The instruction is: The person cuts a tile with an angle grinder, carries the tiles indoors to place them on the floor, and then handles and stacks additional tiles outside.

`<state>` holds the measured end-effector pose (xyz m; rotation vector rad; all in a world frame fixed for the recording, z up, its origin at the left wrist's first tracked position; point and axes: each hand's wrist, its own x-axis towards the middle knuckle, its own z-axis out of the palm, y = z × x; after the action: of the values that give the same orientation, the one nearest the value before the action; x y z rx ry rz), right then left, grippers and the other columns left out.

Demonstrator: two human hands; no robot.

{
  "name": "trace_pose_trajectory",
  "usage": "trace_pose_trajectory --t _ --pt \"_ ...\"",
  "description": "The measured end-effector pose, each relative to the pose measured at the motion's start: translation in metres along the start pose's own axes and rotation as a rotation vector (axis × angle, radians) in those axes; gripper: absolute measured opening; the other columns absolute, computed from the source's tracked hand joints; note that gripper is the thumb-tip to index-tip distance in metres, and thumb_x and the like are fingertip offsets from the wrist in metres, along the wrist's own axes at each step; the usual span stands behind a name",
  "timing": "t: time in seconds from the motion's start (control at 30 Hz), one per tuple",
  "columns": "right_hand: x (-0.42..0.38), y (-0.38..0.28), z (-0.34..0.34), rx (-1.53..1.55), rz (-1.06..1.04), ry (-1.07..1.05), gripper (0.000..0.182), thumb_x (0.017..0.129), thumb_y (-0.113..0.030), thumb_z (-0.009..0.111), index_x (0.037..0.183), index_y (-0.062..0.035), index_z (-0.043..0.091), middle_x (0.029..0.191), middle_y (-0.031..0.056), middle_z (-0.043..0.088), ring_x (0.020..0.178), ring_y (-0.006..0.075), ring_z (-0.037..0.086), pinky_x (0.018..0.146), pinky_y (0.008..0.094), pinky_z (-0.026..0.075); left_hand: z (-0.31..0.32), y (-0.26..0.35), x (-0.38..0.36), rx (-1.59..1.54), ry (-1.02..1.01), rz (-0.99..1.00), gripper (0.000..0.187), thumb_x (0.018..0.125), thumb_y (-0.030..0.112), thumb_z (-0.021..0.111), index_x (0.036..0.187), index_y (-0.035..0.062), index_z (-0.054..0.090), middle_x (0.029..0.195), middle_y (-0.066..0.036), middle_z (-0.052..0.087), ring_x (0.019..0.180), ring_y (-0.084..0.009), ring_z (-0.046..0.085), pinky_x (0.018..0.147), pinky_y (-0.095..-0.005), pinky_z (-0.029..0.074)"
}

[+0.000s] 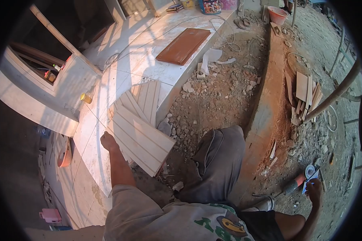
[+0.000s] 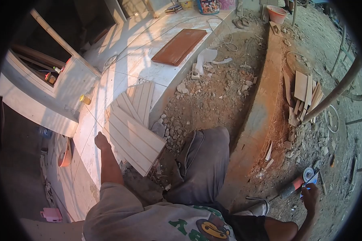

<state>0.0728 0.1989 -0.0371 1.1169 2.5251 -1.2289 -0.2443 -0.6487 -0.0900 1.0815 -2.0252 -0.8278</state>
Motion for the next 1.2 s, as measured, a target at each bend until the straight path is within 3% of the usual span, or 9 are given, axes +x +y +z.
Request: trace_pose_trajectory --t 0.1,0.27,0.57,0.7,0.8,0.9,1.03,1.13,1.2 --pt "-0.002 -0.007 0.002 -0.072 -0.072 0.006 0.023 0.081 -0.016 0.059 0.093 0.0033 0.060 0.061 0.0091 0.059 0.049 0.0154 0.057 0.044 0.0308 0.042 0.018 0.056 -0.018 -0.623 -0.083 -0.213 0.028 0.088 0.026 0.058 0.068 0.0135 0.045 0.058 0.006 0.033 0.049 -0.0099 0.032 0.049 -0.0338 0.027" --pt "-0.003 -0.029 0.005 -0.122 -0.231 0.071 0.027 0.078 -0.018 0.063 0.094 0.0039 0.061 0.064 0.0130 0.063 0.060 0.0198 0.062 0.056 0.0352 0.047 0.047 0.167 -0.097 -0.803 -0.383 -0.277 0.031 0.086 0.033 0.062 0.103 0.0075 0.056 0.090 -0.001 0.055 0.082 -0.0138 0.052 0.071 -0.0335 0.042" --pt "0.012 -0.127 0.010 -0.330 -0.413 0.027 0.034 0.073 -0.017 0.066 0.099 0.0052 0.061 0.076 0.0225 0.067 0.072 0.0332 0.068 0.065 0.0396 0.052 0.041 0.382 -0.264 -1.146 -0.981 -0.080 0.033 0.088 0.034 0.061 0.109 0.0090 0.061 0.094 0.000 0.057 0.087 -0.0114 0.054 0.074 -0.0309 0.046" --pt "0.023 -0.109 0.038 -0.438 -0.456 -0.069 0.036 0.075 -0.017 0.067 0.103 0.0046 0.061 0.077 0.0211 0.068 0.075 0.0339 0.068 0.067 0.0396 0.052 0.078 0.377 -0.321 -1.124 -1.110 -0.075 0.029 0.089 0.031 0.061 0.105 0.0072 0.061 0.087 0.001 0.056 0.078 -0.0093 0.054 0.068 -0.0282 0.045" --pt "0.024 -0.087 0.039 -0.569 -0.532 -0.276 0.033 0.075 -0.017 0.065 0.100 0.0039 0.063 0.073 0.0198 0.066 0.068 0.0233 0.067 0.062 0.0358 0.052 0.111 0.358 -0.329 -1.069 -1.143 -0.030 0.025 0.090 0.029 0.060 0.100 0.0065 0.060 0.081 0.002 0.055 0.071 -0.0080 0.053 0.061 -0.0246 0.043" --pt "0.026 -0.091 0.031 -0.435 -0.123 -0.296 0.033 0.075 -0.018 0.067 0.100 0.0037 0.064 0.072 0.0177 0.067 0.068 0.0216 0.067 0.061 0.0353 0.052 0.131 0.355 -0.331 -1.088 -1.097 0.025 0.022 0.091 0.028 0.059 0.096 0.0065 0.060 0.078 0.003 0.054 0.066 -0.0068 0.052 0.055 -0.0224 0.041" --pt "0.022 -0.098 0.017 -0.464 -0.236 -0.251 0.045 0.088 -0.032 0.061 0.118 0.0011 0.059 0.111 0.0260 0.063 0.107 0.0385 0.059 0.089 0.0433 0.046 0.145 0.356 -0.351 -0.965 -1.091 0.215 0.024 0.092 0.028 0.058 0.094 0.0046 0.061 0.075 0.003 0.053 0.063 -0.0069 0.051 0.055 -0.0231 0.042" --pt "0.031 -0.090 0.020 -0.438 -0.256 -0.229 0.046 0.087 -0.033 0.062 0.116 0.0025 0.059 0.110 0.0265 0.063 0.105 0.0385 0.059 0.089 0.0421 0.046 0.140 0.361 -0.361 -0.894 -1.100 0.320 0.028 0.091 0.029 0.059 0.094 0.0018 0.061 0.074 0.001 0.055 0.063 -0.0083 0.052 0.057 -0.0252 0.044" --pt "0.041 -0.073 0.032 -0.263 -0.286 -0.146 0.035 0.075 -0.017 0.068 0.102 0.0038 0.063 0.072 0.0163 0.067 0.067 0.0214 0.066 0.060 0.0351 0.052 0.133 0.364 -0.367 -0.827 -1.135 0.350 0.028 0.091 0.029 0.059 0.094 0.0012 0.061 0.074 0.000 0.056 0.063 -0.0089 0.053 0.058 -0.0261 0.044"
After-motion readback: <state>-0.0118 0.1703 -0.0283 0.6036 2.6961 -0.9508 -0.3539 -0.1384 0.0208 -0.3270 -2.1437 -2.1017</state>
